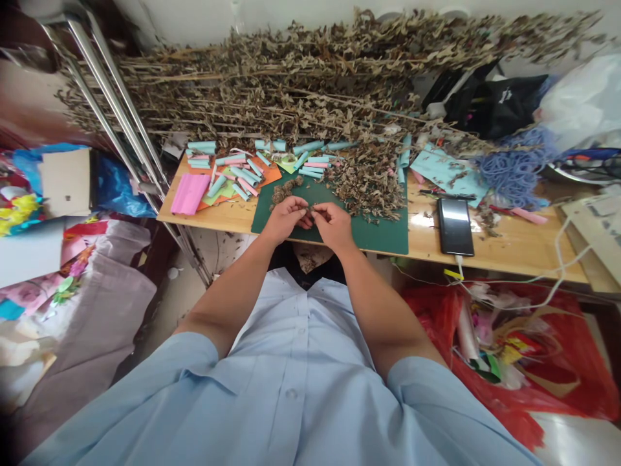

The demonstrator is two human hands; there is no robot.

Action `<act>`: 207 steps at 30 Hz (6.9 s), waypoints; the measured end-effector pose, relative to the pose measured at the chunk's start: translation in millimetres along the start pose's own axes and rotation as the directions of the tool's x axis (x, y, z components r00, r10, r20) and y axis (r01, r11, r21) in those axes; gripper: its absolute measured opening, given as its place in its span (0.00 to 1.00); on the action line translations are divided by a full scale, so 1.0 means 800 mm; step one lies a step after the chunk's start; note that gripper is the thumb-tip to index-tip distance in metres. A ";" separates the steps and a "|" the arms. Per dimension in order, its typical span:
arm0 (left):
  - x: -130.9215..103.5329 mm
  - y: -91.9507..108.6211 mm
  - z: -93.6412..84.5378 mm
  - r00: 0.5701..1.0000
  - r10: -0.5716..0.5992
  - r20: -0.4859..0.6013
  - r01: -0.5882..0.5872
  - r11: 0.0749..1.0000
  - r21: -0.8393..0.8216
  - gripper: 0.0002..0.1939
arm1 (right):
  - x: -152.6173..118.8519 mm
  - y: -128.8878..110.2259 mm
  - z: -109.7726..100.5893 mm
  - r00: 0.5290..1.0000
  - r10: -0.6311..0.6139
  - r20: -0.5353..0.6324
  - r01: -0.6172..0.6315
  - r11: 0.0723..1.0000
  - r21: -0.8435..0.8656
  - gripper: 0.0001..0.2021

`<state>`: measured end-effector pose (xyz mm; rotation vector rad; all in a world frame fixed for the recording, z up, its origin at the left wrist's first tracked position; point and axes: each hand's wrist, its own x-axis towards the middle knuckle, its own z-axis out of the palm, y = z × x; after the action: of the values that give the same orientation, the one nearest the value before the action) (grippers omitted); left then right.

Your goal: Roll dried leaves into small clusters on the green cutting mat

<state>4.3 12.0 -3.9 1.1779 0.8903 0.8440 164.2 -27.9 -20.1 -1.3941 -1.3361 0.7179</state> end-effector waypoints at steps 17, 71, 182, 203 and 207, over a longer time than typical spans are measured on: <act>0.001 -0.002 -0.001 1.000 0.004 -0.003 -0.004 1.000 0.005 0.08 | -0.001 -0.005 -0.002 1.000 -0.017 -0.007 0.017 1.000 -0.001 0.10; -0.004 0.001 -0.001 0.998 0.056 0.001 -0.056 0.997 -0.047 0.07 | -0.003 -0.006 -0.001 0.999 -0.052 -0.012 0.052 0.999 -0.001 0.08; -0.002 -0.003 -0.001 0.999 0.053 -0.001 -0.053 0.996 0.073 0.06 | -0.001 -0.003 -0.001 0.994 -0.108 0.020 0.109 0.990 -0.085 0.08; -0.004 0.002 0.002 0.999 -0.012 -0.030 0.012 1.000 0.017 0.08 | -0.002 -0.008 -0.002 0.996 -0.090 -0.008 0.089 0.995 -0.045 0.09; -0.003 0.001 0.002 1.000 -0.002 -0.031 0.002 1.000 0.006 0.06 | -0.003 -0.007 -0.002 0.993 -0.116 -0.002 0.116 0.991 -0.071 0.10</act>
<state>4.5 9.1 -2.6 1.1714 0.9193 0.8603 163.2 -31.0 -15.1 -1.3604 -1.4377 0.5938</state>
